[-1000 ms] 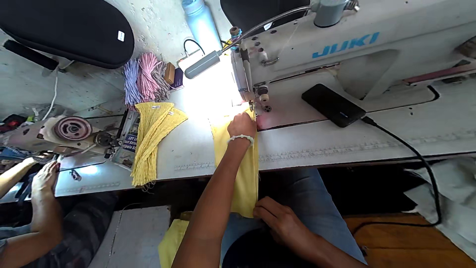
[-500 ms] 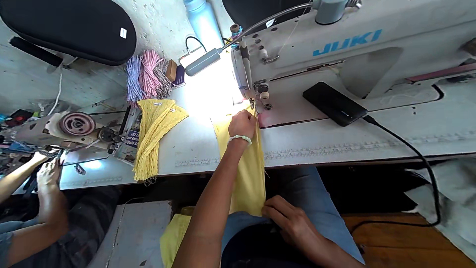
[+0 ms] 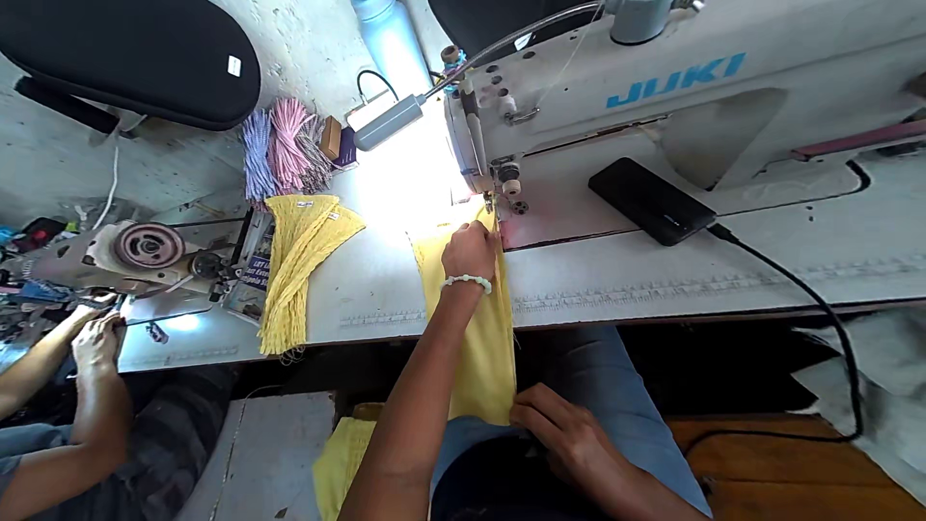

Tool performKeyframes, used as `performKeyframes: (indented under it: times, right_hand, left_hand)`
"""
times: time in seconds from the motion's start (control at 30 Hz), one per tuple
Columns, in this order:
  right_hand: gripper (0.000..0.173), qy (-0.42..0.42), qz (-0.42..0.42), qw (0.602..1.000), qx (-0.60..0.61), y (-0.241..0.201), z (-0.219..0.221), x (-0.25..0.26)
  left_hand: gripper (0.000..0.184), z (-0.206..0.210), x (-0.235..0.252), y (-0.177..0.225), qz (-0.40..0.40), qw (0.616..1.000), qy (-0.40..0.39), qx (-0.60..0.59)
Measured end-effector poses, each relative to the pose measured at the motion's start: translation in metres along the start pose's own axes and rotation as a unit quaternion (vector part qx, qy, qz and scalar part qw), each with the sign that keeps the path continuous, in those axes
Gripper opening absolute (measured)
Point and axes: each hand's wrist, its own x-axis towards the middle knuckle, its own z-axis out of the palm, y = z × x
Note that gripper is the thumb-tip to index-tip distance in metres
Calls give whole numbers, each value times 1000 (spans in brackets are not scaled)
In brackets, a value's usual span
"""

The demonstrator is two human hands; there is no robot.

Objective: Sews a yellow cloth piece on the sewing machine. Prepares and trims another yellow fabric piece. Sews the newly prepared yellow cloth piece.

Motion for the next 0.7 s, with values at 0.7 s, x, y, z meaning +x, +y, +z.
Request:
performKeyframes:
  times: [0.7]
  right_hand:
    - [14,-5,-21,1000,3,2,5,2]
  left_hand:
    - [24,4,-1,3,23,999,36,11]
